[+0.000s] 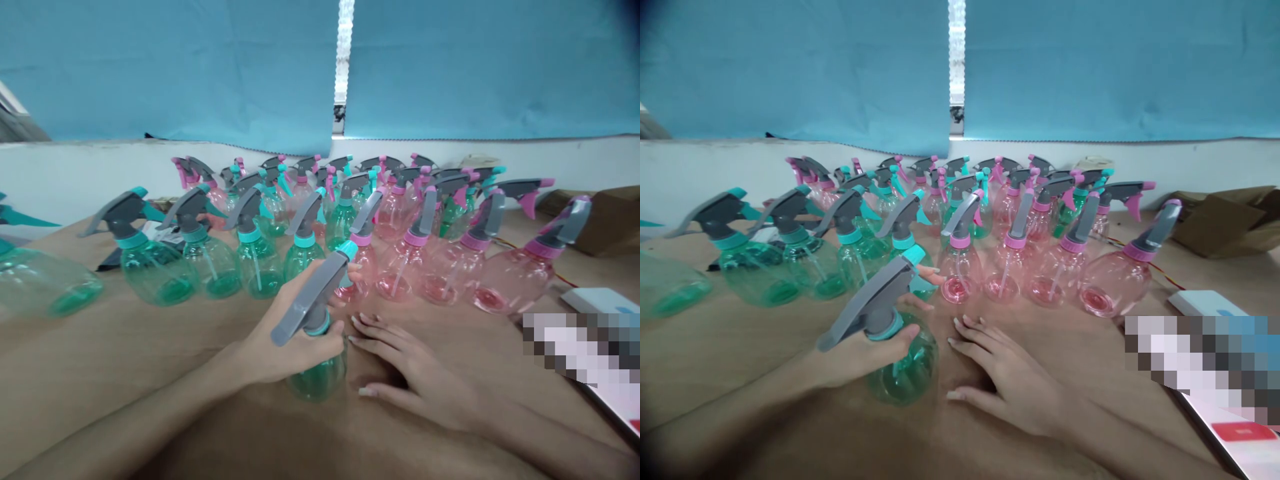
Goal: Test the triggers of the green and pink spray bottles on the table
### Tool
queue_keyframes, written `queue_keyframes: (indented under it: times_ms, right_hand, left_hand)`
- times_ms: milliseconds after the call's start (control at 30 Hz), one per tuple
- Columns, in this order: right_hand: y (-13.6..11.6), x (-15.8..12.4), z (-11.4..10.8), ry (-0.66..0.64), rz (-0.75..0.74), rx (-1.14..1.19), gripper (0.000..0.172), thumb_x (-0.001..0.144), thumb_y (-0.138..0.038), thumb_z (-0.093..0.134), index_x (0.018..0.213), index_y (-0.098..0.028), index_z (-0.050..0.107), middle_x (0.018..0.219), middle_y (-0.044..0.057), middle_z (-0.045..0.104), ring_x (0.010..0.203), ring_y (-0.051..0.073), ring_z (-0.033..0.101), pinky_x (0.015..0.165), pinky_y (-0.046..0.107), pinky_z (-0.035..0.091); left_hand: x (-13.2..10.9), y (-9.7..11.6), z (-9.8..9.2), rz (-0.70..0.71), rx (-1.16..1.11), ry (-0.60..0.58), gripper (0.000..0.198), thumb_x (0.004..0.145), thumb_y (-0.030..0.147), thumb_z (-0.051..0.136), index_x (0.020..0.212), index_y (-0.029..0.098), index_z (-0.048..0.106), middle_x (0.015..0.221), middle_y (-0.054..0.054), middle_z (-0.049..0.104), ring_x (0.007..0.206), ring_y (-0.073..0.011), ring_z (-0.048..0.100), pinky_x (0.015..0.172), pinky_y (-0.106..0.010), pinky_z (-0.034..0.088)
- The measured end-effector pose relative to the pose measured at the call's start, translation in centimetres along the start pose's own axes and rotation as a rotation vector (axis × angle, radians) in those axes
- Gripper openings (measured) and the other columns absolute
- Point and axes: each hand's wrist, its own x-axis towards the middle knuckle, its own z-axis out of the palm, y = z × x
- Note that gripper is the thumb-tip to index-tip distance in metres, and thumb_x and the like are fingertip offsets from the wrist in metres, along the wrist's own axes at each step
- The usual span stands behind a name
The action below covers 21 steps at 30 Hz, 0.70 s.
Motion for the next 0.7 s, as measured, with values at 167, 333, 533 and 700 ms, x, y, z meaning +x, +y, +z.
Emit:
queue_keyframes:
  times_ms: [167, 333, 533, 700]
  right_hand:
    - [0.0, 0.0, 0.0, 0.002, -0.005, -0.008, 0.069, 0.090, -0.063, 0.046, 0.146, -0.024, 0.037, 0.155, 0.001, 0.031, 0.143, 0.023, 0.025, 0.116, 0.046, 0.026]
    - [0.3, 0.0, 0.4, 0.026, -0.036, -0.002, 0.068, 0.090, -0.060, 0.048, 0.147, -0.025, 0.036, 0.155, 0.002, 0.031, 0.143, 0.024, 0.026, 0.116, 0.047, 0.027]
    - [0.3, -0.1, 0.4, 0.035, -0.028, 0.004, 0.068, 0.090, -0.060, 0.050, 0.147, -0.024, 0.036, 0.155, 0.003, 0.032, 0.143, 0.024, 0.026, 0.116, 0.047, 0.028]
    - [0.4, 0.0, 0.4, 0.035, -0.034, 0.019, 0.068, 0.090, -0.059, 0.051, 0.147, -0.026, 0.036, 0.155, 0.003, 0.032, 0.143, 0.025, 0.026, 0.116, 0.048, 0.027]
  left_hand:
    - [-0.1, 0.8, 0.2, -0.024, -0.009, 0.094, 0.042, 0.068, 0.018, 0.052, 0.109, 0.025, 0.057, 0.089, -0.001, 0.063, 0.063, -0.0167, 0.056, 0.061, -0.031, 0.051]
    - [-0.1, 1.2, 0.1, -0.036, -0.018, 0.080, 0.042, 0.069, 0.018, 0.053, 0.110, 0.024, 0.059, 0.084, 0.000, 0.061, 0.063, -0.0168, 0.055, 0.061, -0.030, 0.050]
    - [-0.2, 0.6, 0.2, -0.023, 0.001, 0.091, 0.038, 0.073, 0.019, 0.055, 0.110, 0.025, 0.057, 0.083, 0.000, 0.060, 0.065, -0.0166, 0.055, 0.062, -0.029, 0.051]
    - [-0.4, 0.8, 0.3, -0.031, -0.005, 0.093, 0.036, 0.073, 0.019, 0.055, 0.109, 0.025, 0.056, 0.083, 0.000, 0.060, 0.064, -0.0160, 0.055, 0.061, -0.029, 0.052]
